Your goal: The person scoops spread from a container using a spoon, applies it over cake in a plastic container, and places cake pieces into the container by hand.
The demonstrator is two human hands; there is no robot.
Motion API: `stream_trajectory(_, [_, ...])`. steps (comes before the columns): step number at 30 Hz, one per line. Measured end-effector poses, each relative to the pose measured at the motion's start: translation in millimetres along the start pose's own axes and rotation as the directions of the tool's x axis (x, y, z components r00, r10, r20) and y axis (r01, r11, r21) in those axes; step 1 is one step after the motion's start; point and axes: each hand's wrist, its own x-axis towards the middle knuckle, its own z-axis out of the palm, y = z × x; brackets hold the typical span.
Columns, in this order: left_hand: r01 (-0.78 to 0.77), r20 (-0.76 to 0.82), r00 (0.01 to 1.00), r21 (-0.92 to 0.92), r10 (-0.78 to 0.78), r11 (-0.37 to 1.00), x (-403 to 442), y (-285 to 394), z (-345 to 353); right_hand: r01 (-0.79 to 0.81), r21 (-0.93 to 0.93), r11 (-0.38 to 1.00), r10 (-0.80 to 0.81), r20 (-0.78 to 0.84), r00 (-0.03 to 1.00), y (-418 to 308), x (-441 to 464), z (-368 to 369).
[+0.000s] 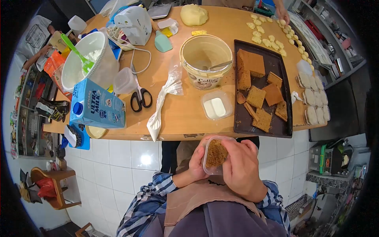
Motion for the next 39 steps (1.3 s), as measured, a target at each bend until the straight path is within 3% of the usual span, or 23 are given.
stream_trajectory(4, [0.019, -0.01, 1.0, 0.012, -0.019, 1.0, -2, -1, -4, -0.008, 0.031, 0.999, 0.007, 0.016, 1.0, 1, 1, 3])
stream_trajectory(7, [0.018, -0.011, 1.0, -0.023, -0.018, 1.0, -2, -5, -9, -0.052, 0.049, 0.997, 0.046, 0.119, 0.992, 1, 0, -4])
stream_trajectory(16, [0.098, 0.048, 0.995, -0.155, -0.091, 0.983, -2, -7, -10, 0.02, 0.134, 0.991, -0.028, 0.063, 0.998, 4, 0, -3])
stream_trajectory(25, [0.117, 0.075, 0.991, -0.031, -0.115, 0.993, -2, 0, -6, 0.021, 0.05, 0.999, -0.028, 0.157, 0.987, 0, 6, -1])
stream_trajectory(28, [0.118, 0.038, 0.992, -0.03, -0.117, 0.993, -2, -1, -5, 0.048, 0.008, 0.999, -0.048, 0.156, 0.987, 2, 6, 1])
stream_trajectory(31, [0.249, -0.198, 0.948, -0.017, -0.247, 0.968, -3, 8, 7, -0.002, 0.081, 0.997, 0.005, -0.037, 0.999, 6, 5, -12])
stream_trajectory(34, [0.314, 0.21, 0.946, -0.407, -0.247, 0.858, 9, 8, -5, -0.113, 0.089, 0.99, 0.128, -0.173, 0.977, 15, 5, -21])
stream_trajectory(35, [0.366, 0.324, 0.919, -0.496, -0.223, 0.787, 14, 7, -10, -0.141, 0.102, 0.985, 0.153, -0.13, 0.98, 17, 5, -24])
stream_trajectory(39, [0.44, 0.295, 0.896, -0.488, -0.332, 0.754, 15, 9, -11, -0.287, 0.318, 0.904, 0.296, 0.021, 0.955, 22, 1, -17])
